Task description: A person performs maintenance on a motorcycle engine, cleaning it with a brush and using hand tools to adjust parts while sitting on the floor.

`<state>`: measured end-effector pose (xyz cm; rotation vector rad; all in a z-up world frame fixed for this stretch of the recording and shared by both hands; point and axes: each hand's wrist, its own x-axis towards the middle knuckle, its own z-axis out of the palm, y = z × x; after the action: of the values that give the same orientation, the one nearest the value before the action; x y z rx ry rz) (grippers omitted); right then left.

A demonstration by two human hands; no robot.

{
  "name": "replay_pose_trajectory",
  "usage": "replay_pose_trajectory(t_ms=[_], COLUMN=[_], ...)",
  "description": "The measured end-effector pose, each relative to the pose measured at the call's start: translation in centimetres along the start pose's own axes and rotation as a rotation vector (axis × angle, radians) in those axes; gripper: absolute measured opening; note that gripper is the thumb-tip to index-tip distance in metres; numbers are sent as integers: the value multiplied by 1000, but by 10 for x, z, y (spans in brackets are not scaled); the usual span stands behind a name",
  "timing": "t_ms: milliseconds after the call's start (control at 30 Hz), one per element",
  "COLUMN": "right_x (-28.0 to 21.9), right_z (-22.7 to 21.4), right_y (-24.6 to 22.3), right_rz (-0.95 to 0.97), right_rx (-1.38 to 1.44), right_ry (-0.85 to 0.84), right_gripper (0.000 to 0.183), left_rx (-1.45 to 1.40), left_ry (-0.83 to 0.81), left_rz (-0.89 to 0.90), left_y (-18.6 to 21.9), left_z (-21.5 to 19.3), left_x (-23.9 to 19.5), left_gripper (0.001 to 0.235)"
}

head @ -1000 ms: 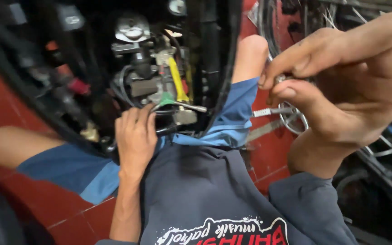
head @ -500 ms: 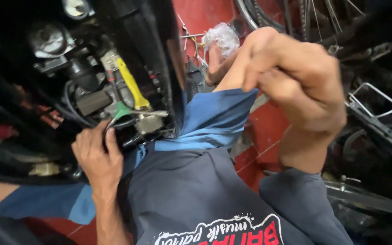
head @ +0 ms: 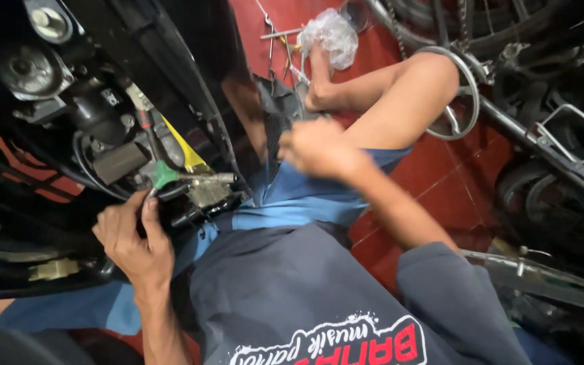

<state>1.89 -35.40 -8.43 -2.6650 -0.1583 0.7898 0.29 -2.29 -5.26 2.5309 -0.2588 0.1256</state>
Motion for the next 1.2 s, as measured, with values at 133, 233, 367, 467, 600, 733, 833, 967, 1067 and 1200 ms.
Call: replay_pose_trajectory(t_ms=[133, 233, 367, 467, 600, 733, 833, 967, 1067, 1200], right_x=[5, 16, 30, 37, 38, 38, 43, 45, 43, 36], right_z=[76, 102, 118, 142, 137, 105, 113, 110, 104, 95], right_y=[-8, -4, -7, -1, -4, -26, -27, -36, -41, -54], right_rz=[-147, -177, -41, -6, 68, 166, 235, 243, 206, 147], right_rx=[-134, -109, 11, 12, 89, 191, 204, 145, 82, 8], right_ry=[-86, -185, -364, -372, -348, -373, -352, -327, -304, -276], right_gripper=[41, 39, 36, 32, 38, 41, 44, 43, 42, 40], left_rx=[-34, -37, -51, -71, -72, -91, -111, -113, -126, -120], left_ry=[78, 83, 80, 84, 87, 104, 112, 136, 155, 197], left_rz=[83, 73, 85, 79, 74, 67, 65, 74, 88, 104], left_y=[-15, -13, -14, -13, -7, -7, -6, -3, -7, -4], left_z=[6, 4, 5, 6, 0, -1, -3, -6, -6, -14], left_x=[-3, -4, -1, 0, 4, 3, 6, 8, 7, 9], left_gripper=[23, 21, 24, 20, 20, 18, 16, 17, 17, 18])
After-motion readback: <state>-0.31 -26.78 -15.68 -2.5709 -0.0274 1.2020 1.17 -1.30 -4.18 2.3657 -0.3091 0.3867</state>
